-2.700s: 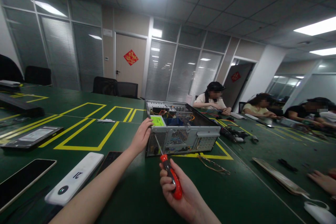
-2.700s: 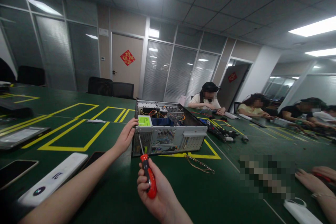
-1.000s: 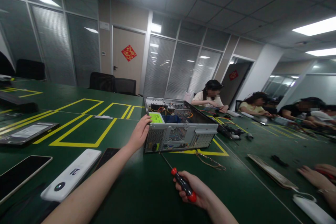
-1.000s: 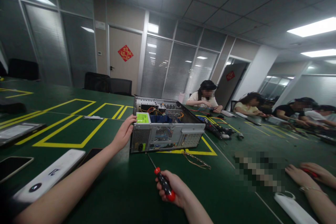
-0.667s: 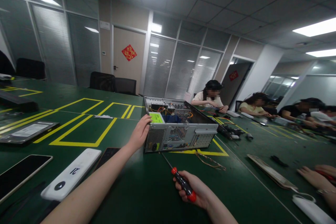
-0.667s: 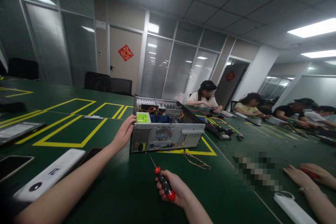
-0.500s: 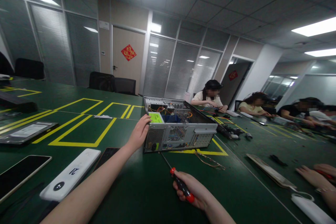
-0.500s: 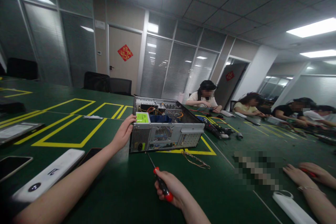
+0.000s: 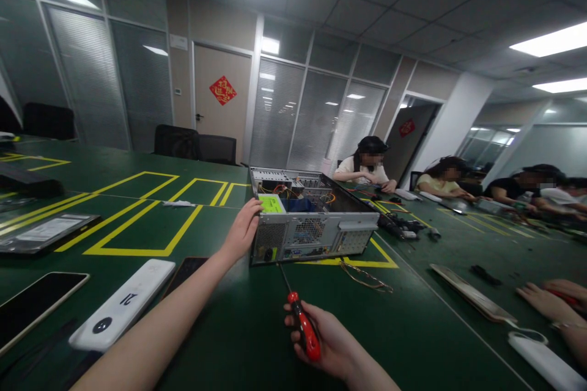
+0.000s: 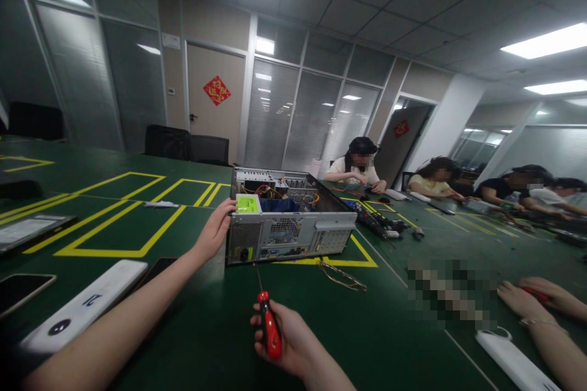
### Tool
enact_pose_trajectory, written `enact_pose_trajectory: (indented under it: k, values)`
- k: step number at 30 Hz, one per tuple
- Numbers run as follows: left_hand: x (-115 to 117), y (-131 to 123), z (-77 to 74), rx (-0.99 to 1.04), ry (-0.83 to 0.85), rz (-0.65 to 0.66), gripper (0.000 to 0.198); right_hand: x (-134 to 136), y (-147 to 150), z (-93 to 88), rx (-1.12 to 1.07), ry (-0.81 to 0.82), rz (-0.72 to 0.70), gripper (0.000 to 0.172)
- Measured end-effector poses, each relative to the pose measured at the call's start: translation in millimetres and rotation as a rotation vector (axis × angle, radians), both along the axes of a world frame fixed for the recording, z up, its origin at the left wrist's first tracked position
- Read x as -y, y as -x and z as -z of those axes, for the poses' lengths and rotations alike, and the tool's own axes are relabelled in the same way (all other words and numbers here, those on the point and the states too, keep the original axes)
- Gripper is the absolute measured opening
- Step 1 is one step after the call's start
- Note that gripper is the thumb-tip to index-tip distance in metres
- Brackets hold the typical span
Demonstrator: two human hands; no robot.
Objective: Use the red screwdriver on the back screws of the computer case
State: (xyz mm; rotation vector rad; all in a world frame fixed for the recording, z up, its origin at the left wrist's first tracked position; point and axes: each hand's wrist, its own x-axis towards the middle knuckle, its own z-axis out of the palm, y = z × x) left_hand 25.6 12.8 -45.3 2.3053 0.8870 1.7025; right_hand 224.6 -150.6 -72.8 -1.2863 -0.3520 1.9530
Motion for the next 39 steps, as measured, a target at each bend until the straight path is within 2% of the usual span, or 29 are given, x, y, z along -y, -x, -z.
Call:
enact_pose_trajectory:
  k: [4,8,10,16,20,24,31,36,39]
  values:
    - [-0.1,0.1,0.2,-0.001,0.004,-0.001,0.029,0.7,-1.7,-5.4,-0.090,0.039,0.046,0.033]
    - [0.9,0.2,-0.4,-0.008,0.014,-0.009,0.029,1.2,1.4,-7.1,-0.132,0.044,0.114,0.016]
    - [1.6,0.2,-1.0,-0.011,0.019,-0.009,0.029,1.8,3.8,-6.2,-0.134,0.051,0.135,0.015]
    - [1.4,0.2,-0.9,-0.003,0.018,-0.005,0.029,4.1,6.3,-4.4,-0.089,0.074,0.112,0.023]
    - [0.3,0.5,0.2,-0.005,0.012,-0.007,0.029,3.7,4.6,-4.2,-0.063,0.047,0.058,0.027]
    - [-0.5,0.2,0.8,-0.001,0.009,-0.005,0.029,2.3,2.6,-3.7,-0.035,0.005,0.067,0.033]
    - [0.1,-0.4,0.1,0.008,0.005,-0.005,0.029,2.3,4.5,-0.5,0.065,-0.067,0.071,0.007]
    - [0.5,-0.8,0.0,0.000,0.014,-0.004,0.029,2.4,2.8,-0.4,0.019,-0.027,0.028,0.024]
    - [0.2,-0.5,0.3,0.000,0.015,-0.004,0.029,1.0,-0.1,-0.2,-0.007,-0.022,0.022,0.027]
